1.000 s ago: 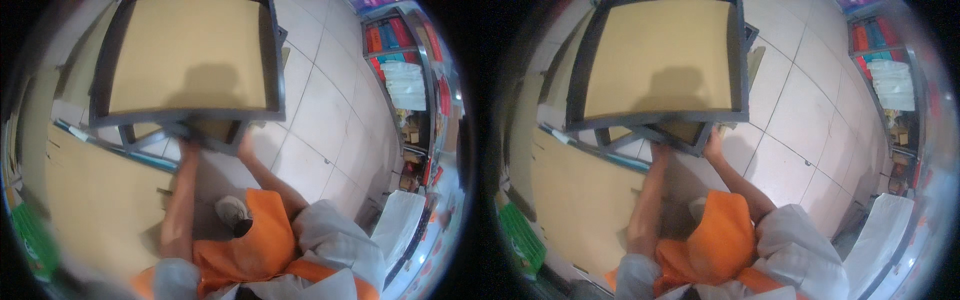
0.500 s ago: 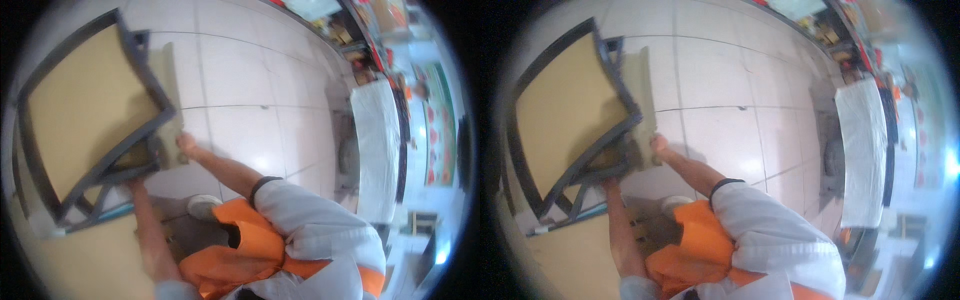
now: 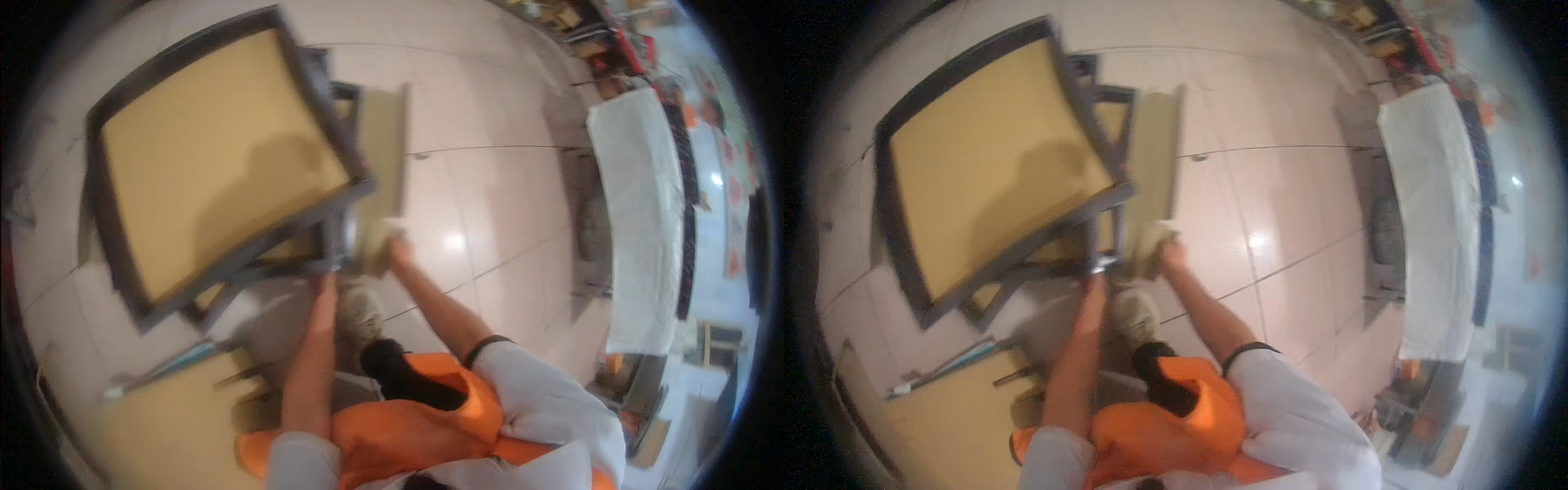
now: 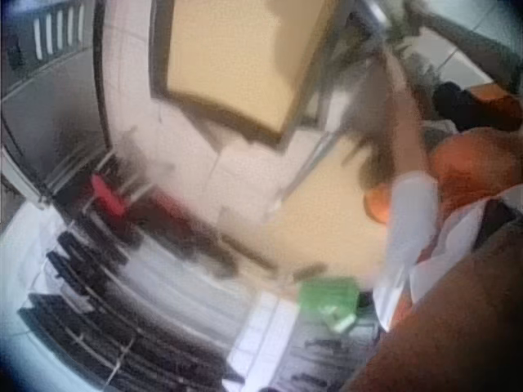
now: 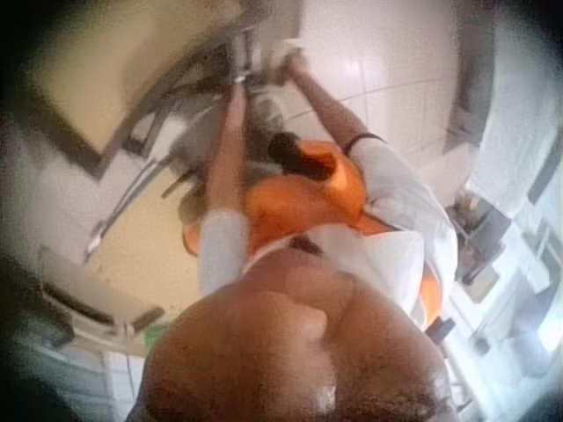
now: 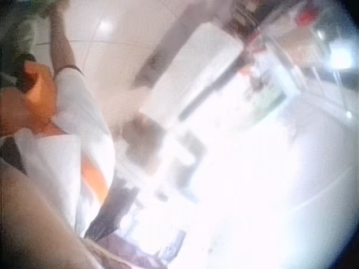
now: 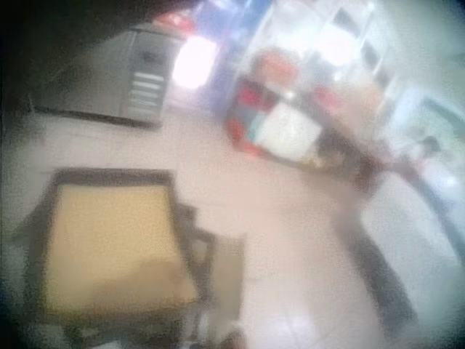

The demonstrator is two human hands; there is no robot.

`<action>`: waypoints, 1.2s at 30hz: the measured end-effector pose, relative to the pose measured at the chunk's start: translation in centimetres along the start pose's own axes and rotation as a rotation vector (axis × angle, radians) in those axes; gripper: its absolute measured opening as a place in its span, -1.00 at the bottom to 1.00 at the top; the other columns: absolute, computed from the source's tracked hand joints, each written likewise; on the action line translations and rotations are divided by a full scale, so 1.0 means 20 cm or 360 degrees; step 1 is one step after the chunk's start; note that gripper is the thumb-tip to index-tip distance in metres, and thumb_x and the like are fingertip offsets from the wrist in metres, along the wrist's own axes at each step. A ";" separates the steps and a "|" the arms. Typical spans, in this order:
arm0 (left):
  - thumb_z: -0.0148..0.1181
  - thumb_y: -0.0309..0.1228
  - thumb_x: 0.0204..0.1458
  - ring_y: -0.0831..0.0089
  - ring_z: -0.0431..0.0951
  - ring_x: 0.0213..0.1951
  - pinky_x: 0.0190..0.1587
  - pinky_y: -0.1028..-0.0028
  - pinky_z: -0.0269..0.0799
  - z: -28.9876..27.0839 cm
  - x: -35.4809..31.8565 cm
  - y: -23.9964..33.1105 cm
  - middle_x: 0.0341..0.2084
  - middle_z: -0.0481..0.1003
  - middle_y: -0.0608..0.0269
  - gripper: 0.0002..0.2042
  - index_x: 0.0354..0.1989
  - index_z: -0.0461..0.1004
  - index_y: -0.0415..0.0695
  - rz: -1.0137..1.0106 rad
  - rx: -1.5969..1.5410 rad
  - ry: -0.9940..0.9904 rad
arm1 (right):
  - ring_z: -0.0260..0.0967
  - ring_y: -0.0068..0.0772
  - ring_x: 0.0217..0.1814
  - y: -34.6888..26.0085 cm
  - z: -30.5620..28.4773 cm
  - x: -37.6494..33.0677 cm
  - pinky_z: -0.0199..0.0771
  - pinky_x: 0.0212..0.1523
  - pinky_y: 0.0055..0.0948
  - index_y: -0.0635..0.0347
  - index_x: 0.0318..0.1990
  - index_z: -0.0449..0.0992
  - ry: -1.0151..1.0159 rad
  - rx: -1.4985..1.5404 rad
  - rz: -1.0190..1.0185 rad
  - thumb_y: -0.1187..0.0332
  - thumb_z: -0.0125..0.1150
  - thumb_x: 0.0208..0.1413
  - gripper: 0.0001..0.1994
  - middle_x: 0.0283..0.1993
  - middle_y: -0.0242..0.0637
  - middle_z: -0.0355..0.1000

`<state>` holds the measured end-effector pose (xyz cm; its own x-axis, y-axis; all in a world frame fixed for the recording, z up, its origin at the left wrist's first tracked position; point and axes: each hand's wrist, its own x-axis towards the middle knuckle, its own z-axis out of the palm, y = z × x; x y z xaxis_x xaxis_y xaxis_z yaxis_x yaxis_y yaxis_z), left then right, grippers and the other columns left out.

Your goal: The person assembles rectangular frames by hand on a tiled floor. They place four black frame pieces around a square cardboard sheet to form a complete frame, then lift and stack the finished unit with others. The process is repeated for multiple frames.

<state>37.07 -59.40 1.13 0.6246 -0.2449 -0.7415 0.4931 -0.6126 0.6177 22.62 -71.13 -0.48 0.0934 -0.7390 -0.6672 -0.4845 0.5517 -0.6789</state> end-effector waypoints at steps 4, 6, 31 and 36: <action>-0.06 -0.11 0.05 0.21 0.08 0.18 0.16 0.31 0.03 -0.01 -0.32 0.20 0.13 0.12 -0.03 -0.41 0.16 0.07 -0.26 0.0376 0.0462 -0.1075 | 0.33 -0.28 -0.38 0.21 -0.50 0.27 0.35 -0.37 -0.26 0.33 -0.22 0.39 0.0673 0.0581 0.0076 0.19 0.00 0.01 -0.66 -0.35 -0.17 0.37; -0.03 -0.25 0.08 0.30 0.16 0.15 0.15 0.36 0.07 -0.29 -0.37 0.15 0.10 0.19 0.04 -0.52 0.14 0.13 -0.22 0.0419 0.0473 -0.1827 | 0.31 -0.30 -0.36 0.15 -0.59 0.38 0.35 -0.33 -0.26 0.35 -0.20 0.38 0.0532 0.0048 0.0089 0.18 0.00 0.00 -0.63 -0.36 -0.18 0.36; -0.08 -0.26 0.06 0.33 0.29 -0.03 0.01 0.36 0.21 -0.40 0.94 0.83 -0.07 0.33 0.08 -0.58 0.04 0.20 -0.25 0.0777 0.1311 -0.1049 | 0.34 -0.18 -0.32 0.23 -1.26 0.47 0.37 -0.33 -0.21 0.26 -0.23 0.41 0.0458 0.1358 -0.0168 0.09 -0.01 0.00 -0.62 -0.29 -0.13 0.39; -0.09 -0.31 0.05 0.27 0.21 0.08 0.09 0.31 0.13 -0.08 0.93 0.96 0.04 0.24 0.04 -0.54 0.12 0.11 -0.22 0.0279 0.0491 -0.1129 | 0.37 -0.15 -0.25 0.11 -1.16 0.39 0.37 -0.23 -0.28 0.27 -0.21 0.42 0.1228 0.0382 0.0286 0.20 -0.07 0.00 -0.67 -0.27 -0.07 0.41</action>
<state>59.14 -74.42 -0.40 0.0915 -0.7139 -0.6942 0.1682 -0.6760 0.7174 2.20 -84.67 -0.03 -0.6337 -0.6410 -0.4331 -0.2280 0.6898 -0.6872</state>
